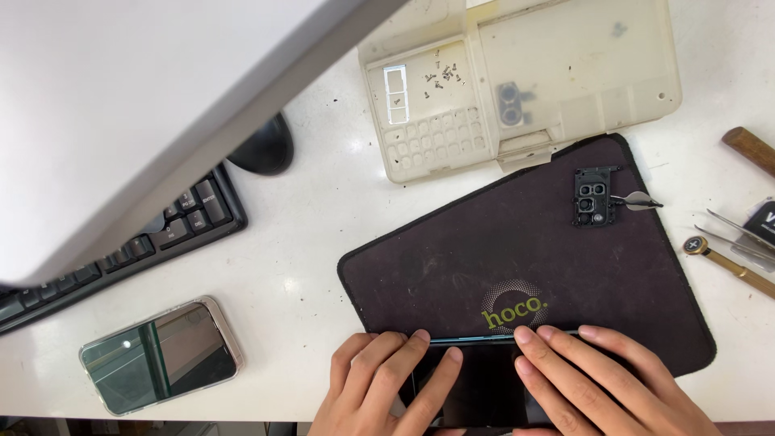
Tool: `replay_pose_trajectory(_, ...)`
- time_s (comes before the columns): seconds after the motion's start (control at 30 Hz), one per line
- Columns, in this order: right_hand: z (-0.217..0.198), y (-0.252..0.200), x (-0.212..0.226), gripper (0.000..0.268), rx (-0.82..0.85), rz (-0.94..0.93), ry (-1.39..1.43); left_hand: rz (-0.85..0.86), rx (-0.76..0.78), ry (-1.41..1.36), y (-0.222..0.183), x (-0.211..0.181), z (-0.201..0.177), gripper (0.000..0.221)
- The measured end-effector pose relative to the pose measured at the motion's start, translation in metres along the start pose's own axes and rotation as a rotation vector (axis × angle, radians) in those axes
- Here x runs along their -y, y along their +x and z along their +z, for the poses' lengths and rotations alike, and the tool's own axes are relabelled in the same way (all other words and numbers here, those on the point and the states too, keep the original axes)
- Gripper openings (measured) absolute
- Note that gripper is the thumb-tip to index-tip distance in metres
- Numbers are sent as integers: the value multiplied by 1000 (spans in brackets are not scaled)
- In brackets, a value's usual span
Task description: The person reassembles a disassembled smartphone on a workbench. They connect internal ribbon cables, secure the battery and camera module with screws, and attach the screen assembly to the chassis using a screwdriver and tweezers.
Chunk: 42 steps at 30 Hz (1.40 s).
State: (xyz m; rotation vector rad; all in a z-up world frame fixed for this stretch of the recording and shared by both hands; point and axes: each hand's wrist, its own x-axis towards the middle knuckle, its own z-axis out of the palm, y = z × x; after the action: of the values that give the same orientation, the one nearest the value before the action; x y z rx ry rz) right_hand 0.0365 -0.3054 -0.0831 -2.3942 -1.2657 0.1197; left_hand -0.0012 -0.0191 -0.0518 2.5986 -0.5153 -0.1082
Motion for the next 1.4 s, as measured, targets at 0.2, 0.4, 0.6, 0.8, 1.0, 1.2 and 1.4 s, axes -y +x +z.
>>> replay_pose_trajectory(0.2, 12, -3, -5, 33, -29, 87, 98, -37, -129, 89, 0, -2, 13, 27)
replay_pose_trajectory(0.4, 15, -6, -2, 27, -65, 131, 112, -43, -150, 135, 0, -1, 20, 21)
replay_pose_trajectory(0.6, 16, -4, -1, 24, -85, 158, 118, -45, -190, 178, 0, 0, 26, 22)
replay_pose_trajectory(0.8, 22, -3, 7, 18, -128, 297, 119, -55, -102, 141, -2, -1, 21, 21)
replay_pose_trajectory(1.0, 13, -9, 1, 30, -47, 196, 148, -142, -84, 72, 3, -5, 16, 27)
replay_pose_trajectory(1.2, -4, -3, -9, 38, 4, 166, 125, -146, 80, -93, 14, -4, -1, 52)
replay_pose_trajectory(1.4, -28, 11, -25, 45, -16, 99, 287, -28, 122, -147, 20, 3, -14, 72)
